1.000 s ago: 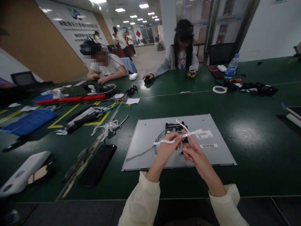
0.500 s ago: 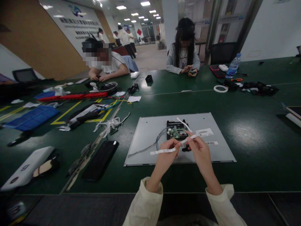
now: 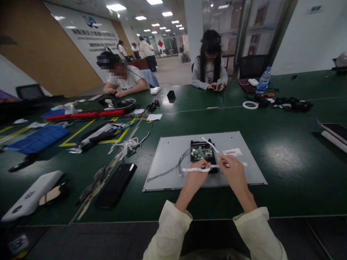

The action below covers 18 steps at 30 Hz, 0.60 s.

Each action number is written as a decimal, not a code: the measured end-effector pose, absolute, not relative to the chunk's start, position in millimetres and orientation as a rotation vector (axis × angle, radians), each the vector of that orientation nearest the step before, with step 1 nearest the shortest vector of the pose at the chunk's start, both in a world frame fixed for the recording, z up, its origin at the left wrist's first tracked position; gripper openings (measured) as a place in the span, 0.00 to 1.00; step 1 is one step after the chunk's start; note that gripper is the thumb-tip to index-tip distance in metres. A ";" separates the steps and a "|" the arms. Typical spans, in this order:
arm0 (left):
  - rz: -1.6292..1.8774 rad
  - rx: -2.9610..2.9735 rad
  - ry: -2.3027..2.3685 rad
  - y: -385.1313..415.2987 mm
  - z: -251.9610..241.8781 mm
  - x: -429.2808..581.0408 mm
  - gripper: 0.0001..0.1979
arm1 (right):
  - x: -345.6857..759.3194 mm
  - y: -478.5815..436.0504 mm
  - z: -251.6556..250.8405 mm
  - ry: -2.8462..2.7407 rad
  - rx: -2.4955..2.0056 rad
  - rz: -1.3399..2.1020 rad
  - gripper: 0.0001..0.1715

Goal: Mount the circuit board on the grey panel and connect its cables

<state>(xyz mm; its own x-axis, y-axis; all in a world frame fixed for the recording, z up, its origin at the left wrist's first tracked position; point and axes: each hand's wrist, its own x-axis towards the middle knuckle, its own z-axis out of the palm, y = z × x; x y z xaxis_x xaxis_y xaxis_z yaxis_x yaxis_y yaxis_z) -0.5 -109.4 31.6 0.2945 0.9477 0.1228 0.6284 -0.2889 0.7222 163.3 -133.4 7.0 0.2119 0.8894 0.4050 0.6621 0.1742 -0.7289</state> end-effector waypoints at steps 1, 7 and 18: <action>0.747 2.015 1.392 -109.9 30.7 0.0 0.11 | 163.9 -133.8 6.0 -1.507 -1.565 0.320 0.17; 0.777 2.024 1.349 -104.6 46.4 -23.2 0.10 | 154.3 -139.1 18.5 -1.441 -1.490 0.670 0.19; 0.603 2.127 1.706 -70.9 71.1 -109.5 0.09 | 62.2 -112.4 39.5 -1.698 -1.257 0.789 0.14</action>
